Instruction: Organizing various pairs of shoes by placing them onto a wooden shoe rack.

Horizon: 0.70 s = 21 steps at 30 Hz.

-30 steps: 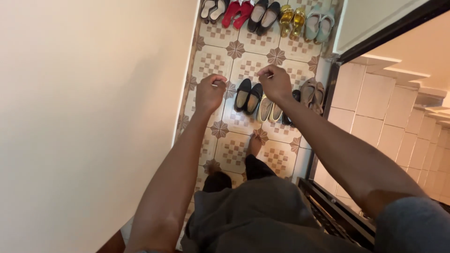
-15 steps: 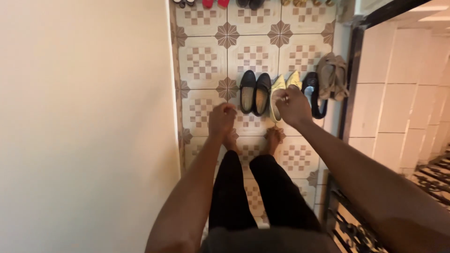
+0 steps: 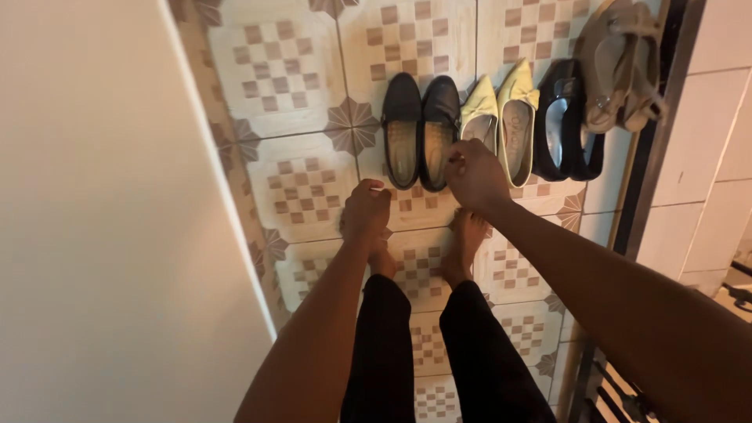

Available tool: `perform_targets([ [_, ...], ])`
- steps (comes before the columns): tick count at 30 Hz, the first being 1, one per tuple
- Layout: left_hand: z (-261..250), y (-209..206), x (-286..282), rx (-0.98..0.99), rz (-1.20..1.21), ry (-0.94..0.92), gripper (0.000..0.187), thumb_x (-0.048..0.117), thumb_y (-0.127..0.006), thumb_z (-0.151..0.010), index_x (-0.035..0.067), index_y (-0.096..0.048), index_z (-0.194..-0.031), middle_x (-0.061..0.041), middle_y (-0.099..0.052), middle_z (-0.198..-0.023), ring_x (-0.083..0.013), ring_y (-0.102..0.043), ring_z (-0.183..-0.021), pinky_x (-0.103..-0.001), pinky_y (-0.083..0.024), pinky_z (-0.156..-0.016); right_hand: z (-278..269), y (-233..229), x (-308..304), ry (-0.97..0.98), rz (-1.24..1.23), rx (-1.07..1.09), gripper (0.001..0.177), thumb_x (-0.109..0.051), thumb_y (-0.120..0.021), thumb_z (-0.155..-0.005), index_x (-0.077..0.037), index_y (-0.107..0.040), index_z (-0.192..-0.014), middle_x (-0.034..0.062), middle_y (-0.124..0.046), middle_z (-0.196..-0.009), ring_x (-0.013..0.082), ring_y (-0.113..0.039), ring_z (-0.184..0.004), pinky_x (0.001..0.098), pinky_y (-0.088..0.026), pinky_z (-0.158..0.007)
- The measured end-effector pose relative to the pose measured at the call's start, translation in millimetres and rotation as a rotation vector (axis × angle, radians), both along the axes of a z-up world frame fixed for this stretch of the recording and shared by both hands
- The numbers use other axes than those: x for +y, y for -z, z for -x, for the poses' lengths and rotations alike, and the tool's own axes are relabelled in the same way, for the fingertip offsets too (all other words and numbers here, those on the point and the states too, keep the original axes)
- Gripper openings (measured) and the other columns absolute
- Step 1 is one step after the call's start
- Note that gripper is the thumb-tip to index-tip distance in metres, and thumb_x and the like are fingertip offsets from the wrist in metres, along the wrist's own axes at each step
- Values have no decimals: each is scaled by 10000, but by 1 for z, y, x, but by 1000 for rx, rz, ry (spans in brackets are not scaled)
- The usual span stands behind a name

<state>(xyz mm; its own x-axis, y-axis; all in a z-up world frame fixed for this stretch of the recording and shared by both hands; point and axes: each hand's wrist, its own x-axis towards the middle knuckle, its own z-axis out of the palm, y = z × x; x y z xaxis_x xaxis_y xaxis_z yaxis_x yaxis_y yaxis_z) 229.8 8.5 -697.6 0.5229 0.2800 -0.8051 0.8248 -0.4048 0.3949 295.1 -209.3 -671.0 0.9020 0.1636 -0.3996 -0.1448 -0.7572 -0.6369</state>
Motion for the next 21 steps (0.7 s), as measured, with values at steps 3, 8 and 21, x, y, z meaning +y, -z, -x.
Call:
perform_targets([
  [3,17,67,-23,-35,-18,-84,490,306,-707,-862,45,-618,-1267,-146,-752,-1078,-311,-725,-1029,-409,-562,-863,1,30,2,0,-56,-55,184,-115,-660,-901,-35,-694,-1062,189,-668,-1034,354,-697,-907,422,-559,-807],
  [8,30,165,-43,-5,89,-357,631,270,-747,-848,-29,-534,-1361,-265,-715,-1011,-364,-707,-875,-409,-564,-740,22,60,2,33,-62,-41,171,-126,-671,-892,-37,-704,-1035,177,-676,-1015,346,-694,-888,433,-553,-784],
  [21,54,37,27,-200,404,-805,520,-52,-622,-829,22,-420,-1303,-200,-645,-1093,-264,-689,-855,-362,-631,-653,-16,-19,-19,28,-108,23,249,-159,-655,-908,-63,-679,-1137,116,-664,-1127,243,-725,-960,380,-587,-817],
])
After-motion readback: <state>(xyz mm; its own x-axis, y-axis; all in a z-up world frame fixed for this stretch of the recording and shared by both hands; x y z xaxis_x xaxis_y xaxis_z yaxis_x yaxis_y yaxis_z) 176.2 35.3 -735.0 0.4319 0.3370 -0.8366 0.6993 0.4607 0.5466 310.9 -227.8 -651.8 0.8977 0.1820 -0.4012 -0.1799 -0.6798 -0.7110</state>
